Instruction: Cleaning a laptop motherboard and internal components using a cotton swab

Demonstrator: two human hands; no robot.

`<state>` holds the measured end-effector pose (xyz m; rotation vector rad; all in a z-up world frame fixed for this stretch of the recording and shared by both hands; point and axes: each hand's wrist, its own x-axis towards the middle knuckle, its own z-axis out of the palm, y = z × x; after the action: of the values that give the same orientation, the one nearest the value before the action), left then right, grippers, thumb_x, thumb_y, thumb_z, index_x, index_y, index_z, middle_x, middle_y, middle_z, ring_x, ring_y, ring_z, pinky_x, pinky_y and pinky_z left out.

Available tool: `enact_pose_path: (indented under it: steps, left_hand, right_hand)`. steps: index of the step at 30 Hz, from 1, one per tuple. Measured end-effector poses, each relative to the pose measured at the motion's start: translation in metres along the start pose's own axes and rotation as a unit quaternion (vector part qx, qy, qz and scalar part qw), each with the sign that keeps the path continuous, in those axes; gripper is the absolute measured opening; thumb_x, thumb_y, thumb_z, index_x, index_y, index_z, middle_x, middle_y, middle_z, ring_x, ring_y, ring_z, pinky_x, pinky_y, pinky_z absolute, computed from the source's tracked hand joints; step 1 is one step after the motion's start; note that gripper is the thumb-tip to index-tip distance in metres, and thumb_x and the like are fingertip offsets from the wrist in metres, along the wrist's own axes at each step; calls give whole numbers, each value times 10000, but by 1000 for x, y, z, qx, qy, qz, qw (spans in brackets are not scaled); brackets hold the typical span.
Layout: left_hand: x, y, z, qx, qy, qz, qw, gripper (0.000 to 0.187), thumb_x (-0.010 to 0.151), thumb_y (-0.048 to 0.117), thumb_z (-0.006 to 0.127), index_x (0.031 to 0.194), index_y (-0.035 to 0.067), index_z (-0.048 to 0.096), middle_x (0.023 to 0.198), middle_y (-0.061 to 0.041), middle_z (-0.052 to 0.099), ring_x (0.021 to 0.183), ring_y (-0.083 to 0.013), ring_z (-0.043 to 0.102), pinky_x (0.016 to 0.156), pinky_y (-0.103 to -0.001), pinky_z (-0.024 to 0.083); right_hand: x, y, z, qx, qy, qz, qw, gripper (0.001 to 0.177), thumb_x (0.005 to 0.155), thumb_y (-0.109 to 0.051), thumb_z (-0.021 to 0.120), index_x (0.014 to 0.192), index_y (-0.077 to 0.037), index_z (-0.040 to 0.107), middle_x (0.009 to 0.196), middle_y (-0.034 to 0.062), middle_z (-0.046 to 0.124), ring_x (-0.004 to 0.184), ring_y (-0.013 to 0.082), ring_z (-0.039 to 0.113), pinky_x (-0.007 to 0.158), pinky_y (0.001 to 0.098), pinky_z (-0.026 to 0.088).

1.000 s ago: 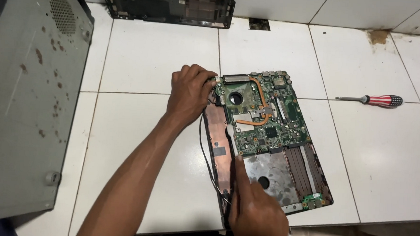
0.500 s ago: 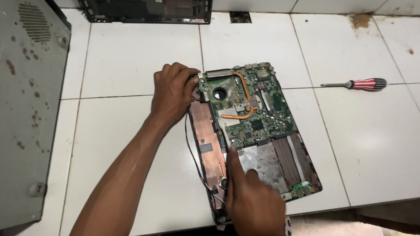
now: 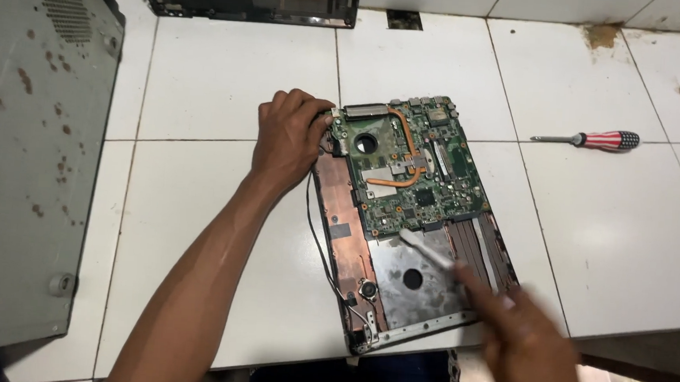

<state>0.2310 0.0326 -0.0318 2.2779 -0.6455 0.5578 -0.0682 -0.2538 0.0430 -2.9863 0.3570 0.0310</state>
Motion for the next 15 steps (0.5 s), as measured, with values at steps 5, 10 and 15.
enact_pose_path:
  steps: [5, 10, 15]
  left_hand:
    - [-1, -1, 2, 11, 7, 4, 1000, 204, 1078, 217, 593, 1189, 160, 754, 1045, -40, 632, 1002, -285, 546, 880, -471, 367]
    - [-1, -4, 2, 8, 8, -3, 1000, 214, 1079, 221, 591, 1202, 153, 752, 1047, -38, 634, 1011, -282, 550, 896, -471, 371]
    - [0, -5, 6, 15, 11, 4, 1000, 204, 1073, 220, 593, 1182, 159, 755, 1040, -40, 634, 1004, -287, 545, 888, -470, 372]
  right_hand:
    - [34, -4, -1, 63, 121, -146, 980, 595, 839, -140, 708, 1373, -401, 694, 1127, 56, 645, 1019, 269, 592, 803, 443, 507]
    - [55, -7, 2, 101, 166, -184, 964, 361, 945, -168, 715, 1242, -366, 768, 1087, 60, 647, 978, 286, 622, 828, 463, 479]
    - [53, -41, -5, 148, 102, -210, 961, 222, 965, -248, 710, 1167, -297, 787, 939, -2, 622, 858, 225, 649, 708, 392, 493]
